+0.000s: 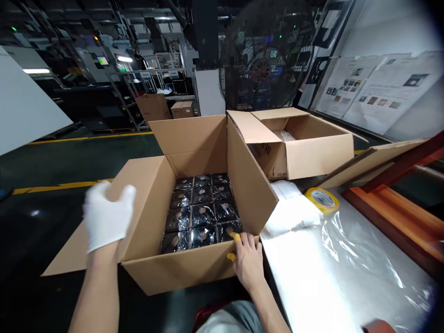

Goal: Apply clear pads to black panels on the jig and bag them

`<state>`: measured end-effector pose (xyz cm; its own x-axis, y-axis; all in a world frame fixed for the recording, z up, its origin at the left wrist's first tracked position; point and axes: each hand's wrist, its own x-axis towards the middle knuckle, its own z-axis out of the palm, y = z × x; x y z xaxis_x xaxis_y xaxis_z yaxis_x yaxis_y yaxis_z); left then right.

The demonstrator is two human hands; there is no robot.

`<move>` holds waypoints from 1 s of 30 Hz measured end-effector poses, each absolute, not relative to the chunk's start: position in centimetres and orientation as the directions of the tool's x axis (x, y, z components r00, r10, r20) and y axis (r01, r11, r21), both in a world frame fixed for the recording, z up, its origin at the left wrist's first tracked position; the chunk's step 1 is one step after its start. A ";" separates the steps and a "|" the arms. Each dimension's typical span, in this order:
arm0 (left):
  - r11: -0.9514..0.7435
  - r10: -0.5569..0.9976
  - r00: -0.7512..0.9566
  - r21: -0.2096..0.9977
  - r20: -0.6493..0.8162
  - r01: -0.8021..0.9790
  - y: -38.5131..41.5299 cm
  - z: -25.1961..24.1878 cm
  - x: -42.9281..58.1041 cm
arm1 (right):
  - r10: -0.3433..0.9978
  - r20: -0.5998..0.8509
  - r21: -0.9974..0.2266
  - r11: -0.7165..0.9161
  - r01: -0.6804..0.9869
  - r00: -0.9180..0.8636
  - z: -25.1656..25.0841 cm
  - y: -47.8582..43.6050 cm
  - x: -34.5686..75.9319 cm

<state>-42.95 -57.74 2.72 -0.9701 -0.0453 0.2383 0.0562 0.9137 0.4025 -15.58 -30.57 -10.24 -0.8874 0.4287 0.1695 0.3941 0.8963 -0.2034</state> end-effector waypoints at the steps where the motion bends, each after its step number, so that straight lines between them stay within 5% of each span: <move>1: 0.932 -0.047 -0.984 0.363 0.169 0.018 -57.5 1.4 -42.6 | 0.429 0.181 -0.201 0.897 0.394 -0.885 -10.3 -30.6 -15.6; 5: 0.978 -0.063 -0.998 0.198 -0.031 -0.068 -57.1 -3.7 -42.3 | 0.424 0.259 -0.193 0.903 0.383 -0.868 -10.8 -30.6 -15.6; 11: 0.993 0.025 -0.983 0.115 -0.183 0.003 -58.9 -5.0 -44.5 | 0.390 0.313 -0.208 0.918 0.338 -0.866 -11.9 -30.2 -15.3; 26: 0.983 0.168 -0.985 0.072 0.041 0.170 -52.9 -6.6 -54.3 | 0.427 0.376 -0.268 0.900 0.345 -0.822 -13.5 -30.7 -15.2; 30: 0.980 0.168 -0.978 0.091 0.123 0.180 -49.1 -6.7 -58.6 | 0.570 0.454 -0.407 0.817 0.410 -0.685 -15.0 -33.9 -13.6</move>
<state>-58.65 -49.05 -6.74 -0.9781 0.1682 0.1228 0.1798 0.9795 0.0908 -13.56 -33.87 -15.05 -0.6851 0.5697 0.4540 0.4096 0.8166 -0.4067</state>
